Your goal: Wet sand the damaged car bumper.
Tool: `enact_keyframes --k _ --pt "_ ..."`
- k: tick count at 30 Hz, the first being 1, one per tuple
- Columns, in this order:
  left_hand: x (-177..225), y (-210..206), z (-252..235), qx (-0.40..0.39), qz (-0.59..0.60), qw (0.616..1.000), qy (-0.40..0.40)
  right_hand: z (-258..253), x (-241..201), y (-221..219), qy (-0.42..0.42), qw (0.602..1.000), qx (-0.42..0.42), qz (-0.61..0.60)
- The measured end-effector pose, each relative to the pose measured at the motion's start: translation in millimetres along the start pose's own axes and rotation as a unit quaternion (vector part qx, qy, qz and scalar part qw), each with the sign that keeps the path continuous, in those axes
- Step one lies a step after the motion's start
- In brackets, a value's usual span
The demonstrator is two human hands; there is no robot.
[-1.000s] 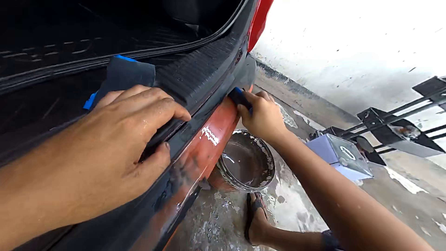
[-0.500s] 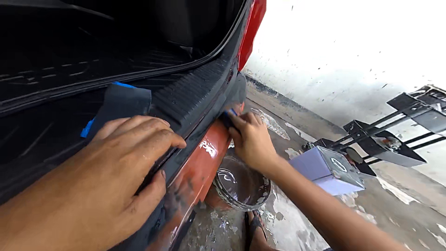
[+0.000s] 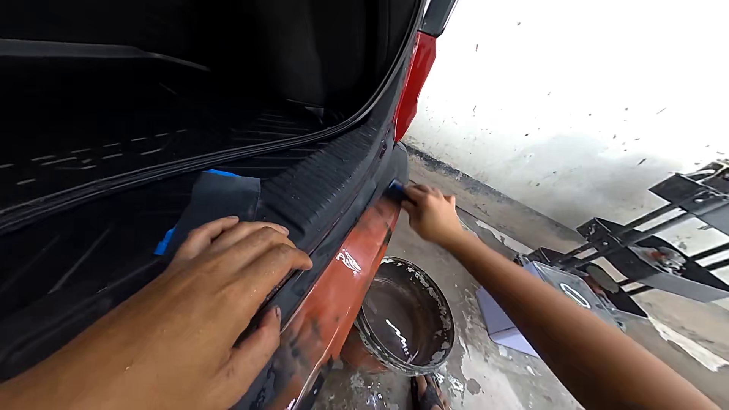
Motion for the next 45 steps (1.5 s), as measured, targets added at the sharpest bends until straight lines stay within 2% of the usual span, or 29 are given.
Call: enact_keyframes --k 2,3,6,8,11,12,14,16,18,19,21,23,24,26,28,32,33,35,38,42,43,45 --pt "2.1 1.1 -0.5 0.001 -0.004 1.000 0.000 -21.7 24.3 -8.5 -0.095 0.994 -0.054 0.010" --pt "1.8 1.9 -0.6 -0.002 -0.003 1.000 -0.001 -23.7 18.6 -7.2 -0.099 0.994 -0.051 0.012" --pt "-1.0 0.0 -0.4 -0.008 -0.006 1.000 -0.002 6.5 -29.2 7.7 0.034 0.999 0.025 -0.011" --pt "-2.4 -2.1 -0.3 -0.010 -0.007 1.000 -0.002 10.5 -24.5 7.3 0.075 0.997 0.015 -0.015" --pt "0.2 -0.8 -2.0 -0.007 0.001 1.000 -0.006 -20.3 19.9 -4.8 -0.054 0.997 -0.050 0.007" --pt "1.2 -0.1 -2.3 -0.007 0.003 1.000 -0.006 -24.1 21.7 -5.0 -0.081 0.996 -0.048 0.008" --pt "1.1 1.4 -3.2 -0.017 0.003 1.000 -0.012 -10.3 -8.0 2.9 -0.039 0.999 0.000 0.001" --pt "1.1 -1.4 -2.0 -0.030 0.002 1.000 -0.008 18.6 -46.0 13.8 0.072 0.997 0.033 -0.013" --pt "0.1 -3.6 -1.3 -0.039 0.007 0.999 -0.006 25.3 -45.3 12.5 0.125 0.992 0.021 -0.003" --pt "0.3 -4.1 -1.2 -0.035 0.010 0.999 -0.007 16.9 -32.8 9.2 0.109 0.994 0.005 0.004" --pt "1.2 -2.6 -0.5 -0.013 0.014 1.000 -0.010 -7.7 -6.9 -0.3 0.017 1.000 -0.025 0.010" --pt "2.2 -0.5 0.5 0.004 0.010 1.000 -0.010 -13.0 -10.3 -2.9 -0.040 0.999 -0.025 0.015" --pt "2.4 0.3 0.3 0.004 0.006 1.000 -0.013 -4.3 -25.3 0.9 -0.017 1.000 -0.001 0.010" --pt "1.5 -1.9 0.2 -0.007 -0.002 1.000 -0.012 22.8 -54.4 11.6 0.083 0.996 0.032 -0.015" --pt "-0.6 -4.1 0.6 -0.001 -0.006 1.000 -0.008 24.5 -51.2 11.5 0.134 0.991 0.021 -0.011" --pt "1.3 -3.8 1.0 0.014 -0.002 1.000 -0.005 -8.0 -19.9 -2.9 0.025 1.000 -0.017 0.007" --pt "1.0 -3.0 1.1 0.014 -0.002 1.000 -0.003 -3.8 -28.8 0.0 0.030 1.000 -0.001 -0.002" --pt "0.8 -3.5 1.3 0.009 0.004 1.000 -0.005 26.4 -63.2 12.7 0.107 0.993 0.035 -0.036" --pt "1.2 -4.6 1.4 -0.009 0.022 1.000 -0.011 40.2 -79.1 16.2 0.192 0.981 0.022 -0.012" --pt "0.0 -0.6 -4.4 -0.057 0.021 0.998 0.011 28.1 -61.4 7.8 0.109 0.994 0.026 0.006" --pt "-0.8 -1.0 -3.9 -0.067 0.023 0.997 0.023 33.6 -68.4 9.8 0.088 0.995 0.034 -0.009" --pt "-0.5 -1.6 -4.0 -0.064 0.029 0.997 0.033 52.8 -94.6 18.0 0.109 0.992 0.044 -0.041"
Point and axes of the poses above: each hand's wrist, its own z-axis away from the middle knuckle, its own y-axis out of the back of the hand, x = y × z, the point moved 10 cm from there along -z, towards the middle knuckle, and after that the axes turned 6 degrees about y, right-handed, at the moved point
